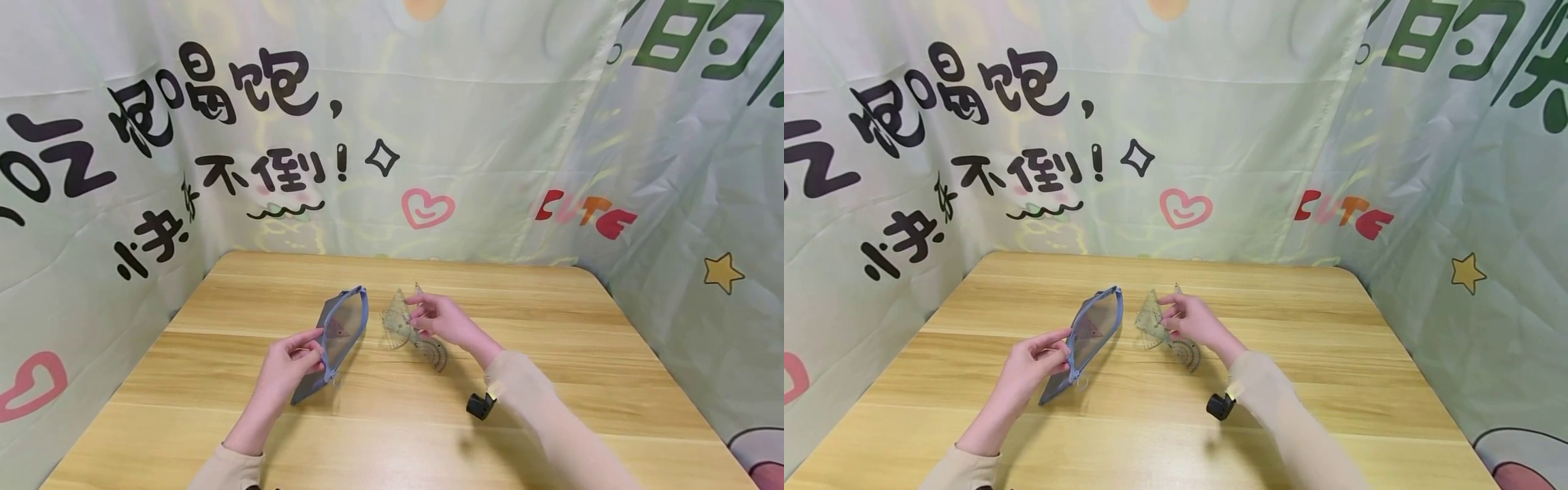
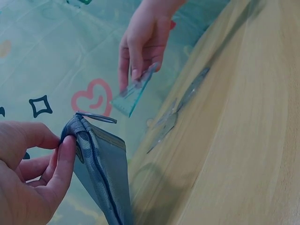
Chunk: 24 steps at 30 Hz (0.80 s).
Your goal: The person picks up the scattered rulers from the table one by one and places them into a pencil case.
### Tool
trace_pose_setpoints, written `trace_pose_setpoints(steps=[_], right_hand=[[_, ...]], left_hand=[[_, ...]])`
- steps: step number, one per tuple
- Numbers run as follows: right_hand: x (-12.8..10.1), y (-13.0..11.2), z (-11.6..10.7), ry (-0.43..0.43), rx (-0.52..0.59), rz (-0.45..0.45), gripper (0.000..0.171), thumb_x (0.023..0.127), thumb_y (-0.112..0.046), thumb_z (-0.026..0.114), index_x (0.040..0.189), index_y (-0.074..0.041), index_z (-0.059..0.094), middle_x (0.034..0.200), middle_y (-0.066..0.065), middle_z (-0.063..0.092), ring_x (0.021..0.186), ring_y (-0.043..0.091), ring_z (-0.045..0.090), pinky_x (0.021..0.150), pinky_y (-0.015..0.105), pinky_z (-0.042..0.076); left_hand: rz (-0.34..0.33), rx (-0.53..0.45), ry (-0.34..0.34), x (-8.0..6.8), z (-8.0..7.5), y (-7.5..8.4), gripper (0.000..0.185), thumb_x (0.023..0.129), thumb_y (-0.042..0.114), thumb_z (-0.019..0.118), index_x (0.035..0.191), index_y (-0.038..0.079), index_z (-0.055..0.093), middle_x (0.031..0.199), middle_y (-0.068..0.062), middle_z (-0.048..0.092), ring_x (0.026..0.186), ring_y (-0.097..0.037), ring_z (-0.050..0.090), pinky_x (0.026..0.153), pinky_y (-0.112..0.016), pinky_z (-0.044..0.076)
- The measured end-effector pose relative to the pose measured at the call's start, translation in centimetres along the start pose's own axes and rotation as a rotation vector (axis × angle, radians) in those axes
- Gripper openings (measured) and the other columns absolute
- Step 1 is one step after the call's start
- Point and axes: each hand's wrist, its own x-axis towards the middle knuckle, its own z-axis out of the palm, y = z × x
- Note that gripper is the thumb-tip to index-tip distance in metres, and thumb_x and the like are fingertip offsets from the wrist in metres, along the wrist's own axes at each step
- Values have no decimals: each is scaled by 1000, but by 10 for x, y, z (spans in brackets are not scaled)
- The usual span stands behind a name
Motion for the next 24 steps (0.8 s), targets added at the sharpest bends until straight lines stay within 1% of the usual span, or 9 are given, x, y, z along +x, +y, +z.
trace_pose_setpoints(steps=[2, 4, 8, 15, 18, 21, 24], right_hand=[[2, -3, 3, -6, 6, -1, 46, 94, 2, 59, 139, 4, 50, 104, 19, 63, 86, 22, 65, 73, 34, 63], [4, -5, 6, -8, 10, 2, 46, 93, 2, 59, 139, 3, 50, 104, 20, 62, 87, 27, 66, 73, 35, 63], [9, -9, 10, -15, 27, 8, 46, 94, 1, 59, 139, 2, 50, 106, 21, 63, 92, 32, 66, 77, 38, 64], [18, -15, 19, -24, 66, 25, 47, 93, 2, 59, 139, 1, 50, 106, 19, 63, 84, 18, 65, 81, 43, 63], [22, -17, 23, -28, 67, 31, 48, 92, 2, 60, 139, -1, 51, 106, 18, 64, 81, 17, 65, 82, 46, 62], [25, -20, 27, -32, 56, 26, 49, 91, 3, 61, 139, -1, 51, 104, 18, 64, 79, 16, 65, 78, 42, 63], [28, -21, 31, -37, 53, 14, 49, 91, 4, 61, 139, 1, 51, 104, 19, 65, 78, 15, 65, 73, 34, 64]], left_hand=[[3, -5, 2, 0, 1, 0, 41, 92, -1, 62, 133, -4, 58, 91, -4, 60, 76, -5, 63, 74, -21, 61], [6, -10, 4, 1, 2, 0, 41, 91, -1, 62, 132, -5, 58, 90, -4, 60, 75, -5, 63, 74, -22, 62], [7, -9, 6, 1, 2, 0, 41, 91, -2, 61, 132, -5, 59, 89, -4, 60, 75, -4, 63, 74, -22, 62], [8, 0, 3, 0, 1, 1, 41, 92, -1, 61, 132, -4, 59, 92, -5, 61, 76, -5, 63, 74, -21, 61], [5, 1, 3, 0, 0, 1, 41, 92, 0, 62, 132, -3, 59, 93, -6, 61, 75, -5, 63, 73, -21, 61], [1, 1, 6, 0, 0, 1, 41, 92, 0, 62, 133, -3, 59, 93, -6, 61, 74, -5, 63, 73, -20, 61], [0, 5, 8, -1, 0, 1, 41, 92, 1, 62, 133, -3, 59, 93, -6, 61, 74, -6, 63, 72, -20, 61]])
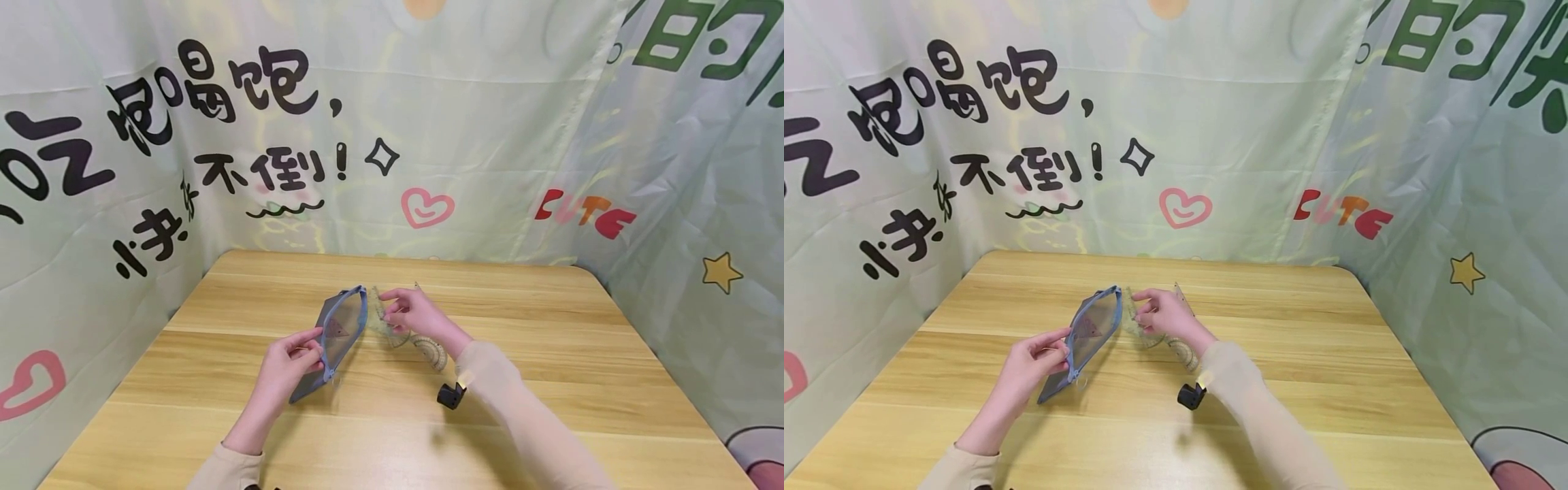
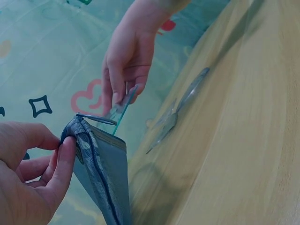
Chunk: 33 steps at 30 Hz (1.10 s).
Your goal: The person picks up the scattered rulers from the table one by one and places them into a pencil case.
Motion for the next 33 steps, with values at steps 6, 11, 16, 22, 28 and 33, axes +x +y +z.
trace_pose_setpoints(steps=[6, 11, 16, 22, 28, 33], right_hand=[[4, -3, 7, 13, 16, 13, 47, 91, 3, 62, 137, 0, 53, 103, 20, 66, 77, 14, 66, 70, 29, 63], [8, -7, 10, 20, 11, 38, 47, 91, 1, 63, 137, -2, 53, 103, 19, 67, 76, 13, 67, 70, 29, 63], [11, -7, 13, 20, 38, 70, 48, 91, 0, 64, 138, -2, 53, 104, 20, 67, 78, 18, 69, 71, 30, 64], [15, -9, 17, 10, 105, 123, 50, 90, 0, 65, 138, -2, 51, 108, 20, 68, 78, 17, 68, 74, 30, 64], [20, -12, 22, -2, 193, 161, 49, 91, 4, 62, 138, 1, 49, 108, 22, 66, 78, 19, 67, 74, 30, 63], [24, -13, 27, 4, 232, 182, 49, 90, 7, 61, 138, 3, 49, 107, 21, 66, 79, 19, 66, 73, 29, 63]], left_hand=[[-1, 2, -4, 0, -1, 0, 41, 92, 2, 63, 133, -2, 58, 94, -6, 61, 76, -6, 63, 73, -20, 61], [0, 8, -3, 1, -1, -1, 41, 92, 2, 63, 133, -2, 59, 94, -6, 61, 76, -6, 63, 73, -20, 61], [-1, 10, -4, 0, -1, -1, 41, 92, 2, 62, 133, -1, 59, 94, -6, 61, 76, -6, 63, 73, -20, 61], [-1, 9, -1, 0, 0, 0, 41, 92, 2, 63, 133, -2, 59, 93, -6, 60, 77, -6, 63, 74, -20, 61], [-1, 0, 5, 0, 2, 0, 41, 92, 0, 62, 132, -3, 59, 93, -6, 61, 76, -6, 63, 73, -20, 61], [0, -8, 14, 0, 4, 0, 41, 91, -1, 62, 132, -4, 59, 92, -6, 61, 75, -5, 63, 72, -20, 61]])
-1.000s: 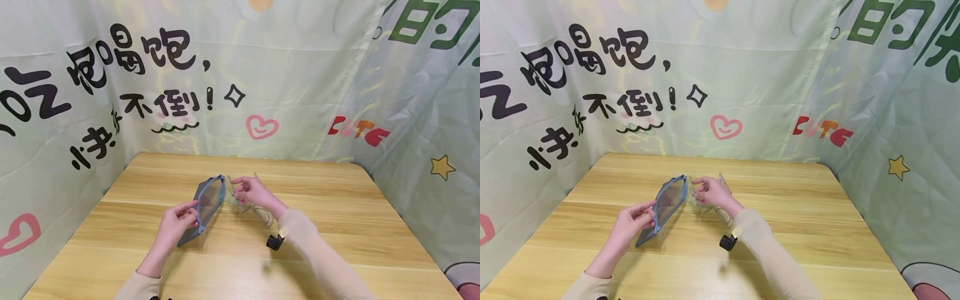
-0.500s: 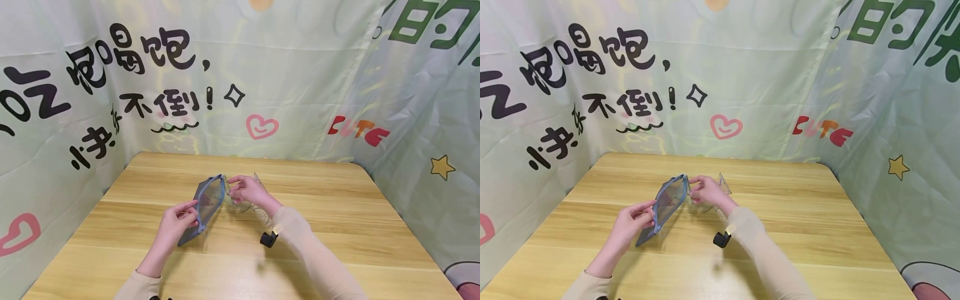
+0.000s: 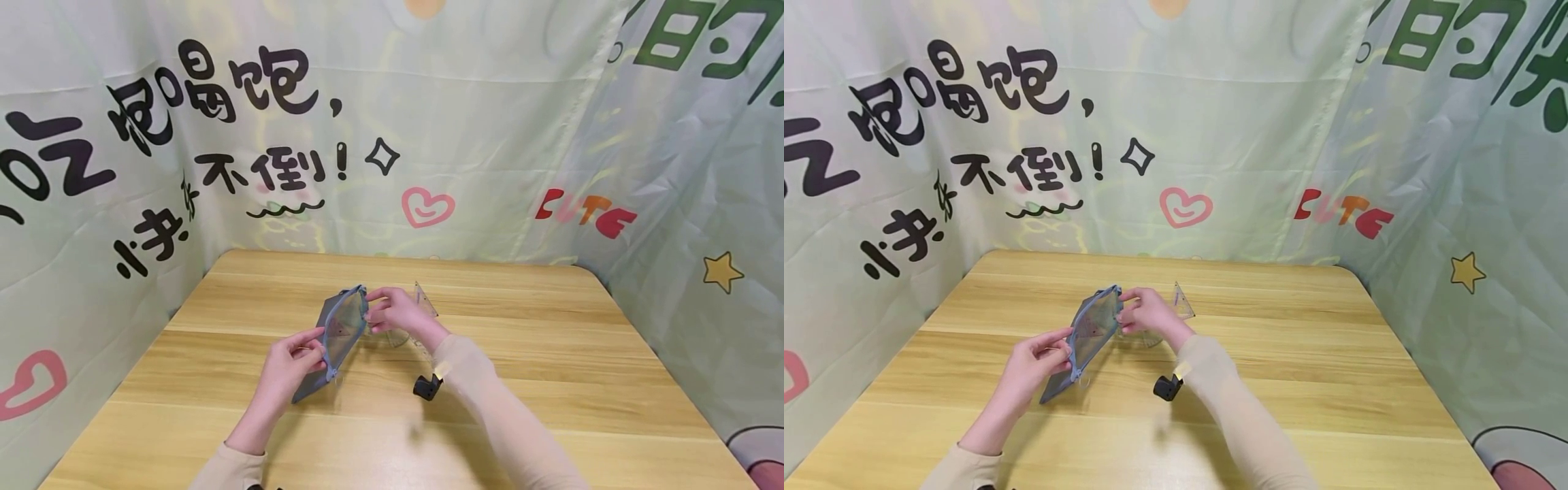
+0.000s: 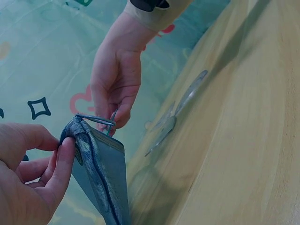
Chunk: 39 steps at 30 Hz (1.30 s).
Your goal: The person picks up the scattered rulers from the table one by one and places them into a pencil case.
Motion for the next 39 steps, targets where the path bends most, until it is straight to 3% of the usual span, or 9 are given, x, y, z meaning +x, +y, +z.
trace_pose_setpoints(steps=[5, 15, 23, 39], right_hand=[[2, -1, 4, 10, 4, 9, 49, 89, 6, 63, 136, 3, 50, 108, 22, 66, 77, 19, 67, 74, 30, 64], [9, -4, 9, 14, 49, 42, 51, 88, 5, 65, 136, 5, 49, 93, 13, 67, 67, 16, 66, 72, 28, 64], [13, -8, 15, 22, 65, 73, 50, 88, 5, 66, 136, 4, 51, 87, 10, 66, 66, 14, 67, 78, 31, 64], [13, -14, 25, -1, 41, 81, 49, 87, 7, 66, 134, 7, 51, 81, 9, 61, 62, 14, 64, 71, 26, 64]], left_hand=[[-1, -2, -1, 1, 1, 0, 41, 91, -2, 62, 131, -5, 59, 92, -6, 61, 75, -5, 63, 73, -21, 62], [6, 0, -3, 0, 3, 0, 40, 91, -2, 62, 131, -4, 60, 90, -5, 60, 76, -5, 64, 73, -21, 62], [1, -19, -2, 1, 3, 0, 40, 91, -3, 61, 131, -5, 59, 88, -4, 60, 76, -4, 63, 72, -20, 61], [-11, -27, 4, 2, 4, -1, 41, 91, -3, 61, 131, -4, 59, 88, -2, 60, 75, -5, 63, 73, -21, 62]])
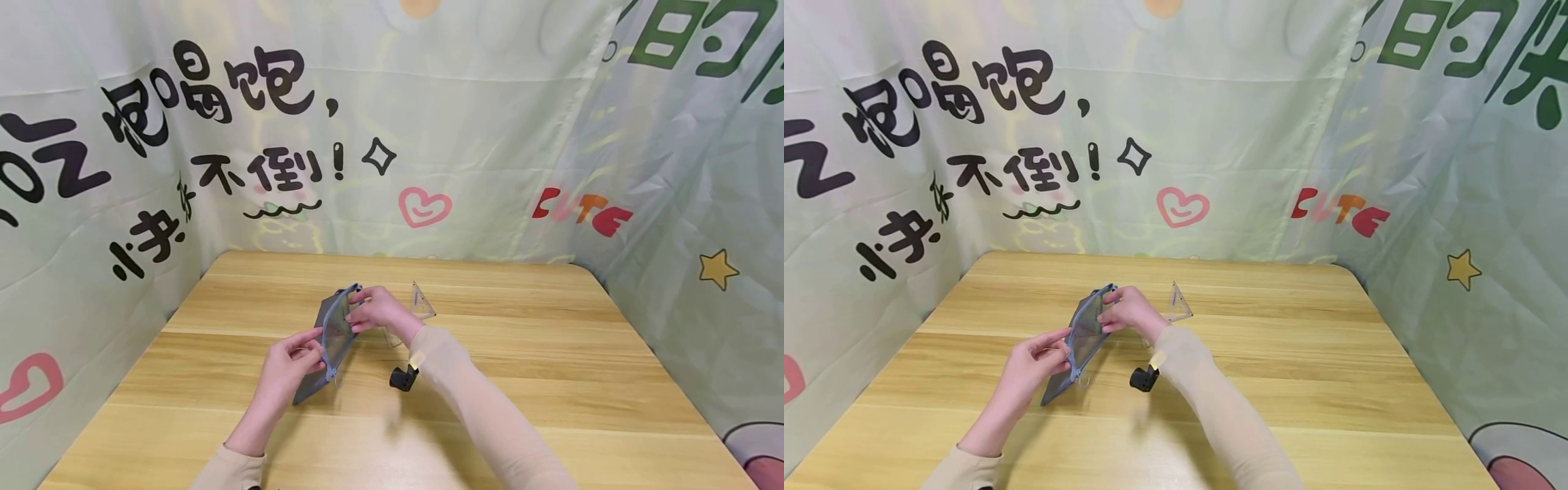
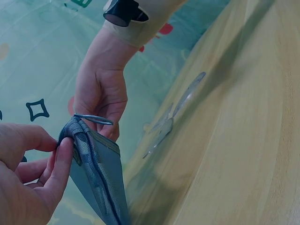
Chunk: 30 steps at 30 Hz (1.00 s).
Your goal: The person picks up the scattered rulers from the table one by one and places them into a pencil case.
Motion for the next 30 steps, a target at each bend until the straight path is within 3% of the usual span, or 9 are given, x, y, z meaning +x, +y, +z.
trace_pose_setpoints(steps=[6, 10, 14, 17, 23, 30], right_hand=[[0, 1, 2, -1, -12, -5, 48, 87, 7, 66, 133, 7, 52, 81, 9, 63, 64, 15, 65, 72, 27, 64], [0, 2, 1, 26, -87, -27, 49, 84, 2, 70, 131, 5, 55, 97, 16, 68, 73, 16, 67, 74, 28, 63], [-2, 3, 0, 70, -193, -63, 48, 81, -6, 75, 127, 2, 60, 113, 16, 67, 83, 14, 61, 85, 36, 60], [-3, 2, -1, 86, -210, -71, 47, 81, -8, 76, 125, 1, 61, 111, 12, 66, 84, 13, 57, 89, 42, 57], [-5, 2, -3, 87, -198, -75, 48, 81, -7, 76, 125, 1, 61, 97, 4, 63, 79, 12, 55, 88, 43, 57], [-9, 2, -8, 99, -197, -96, 50, 83, -7, 75, 129, 1, 58, 106, 8, 61, 89, 15, 58, 97, 49, 55]], left_hand=[[4, 3, -3, -1, -1, 1, 40, 92, -2, 60, 131, -4, 59, 89, -4, 60, 76, -5, 64, 73, -20, 61], [2, 4, -2, -1, -1, 1, 40, 91, -2, 61, 131, -4, 59, 89, -3, 60, 75, -5, 64, 73, -20, 61], [1, -1, -1, 0, -1, 1, 41, 91, -2, 62, 132, -4, 59, 89, -3, 60, 74, -5, 64, 72, -20, 61], [4, -2, 1, 0, -2, 1, 41, 91, -3, 61, 132, -4, 59, 88, -2, 60, 74, -5, 64, 72, -20, 61], [2, -7, 3, 1, -1, 0, 41, 91, -3, 61, 131, -4, 59, 88, -2, 60, 73, -5, 64, 72, -20, 62], [-1, 0, 4, 0, -1, 0, 41, 91, -1, 62, 132, -4, 59, 90, -6, 61, 73, -5, 64, 72, -20, 62]])
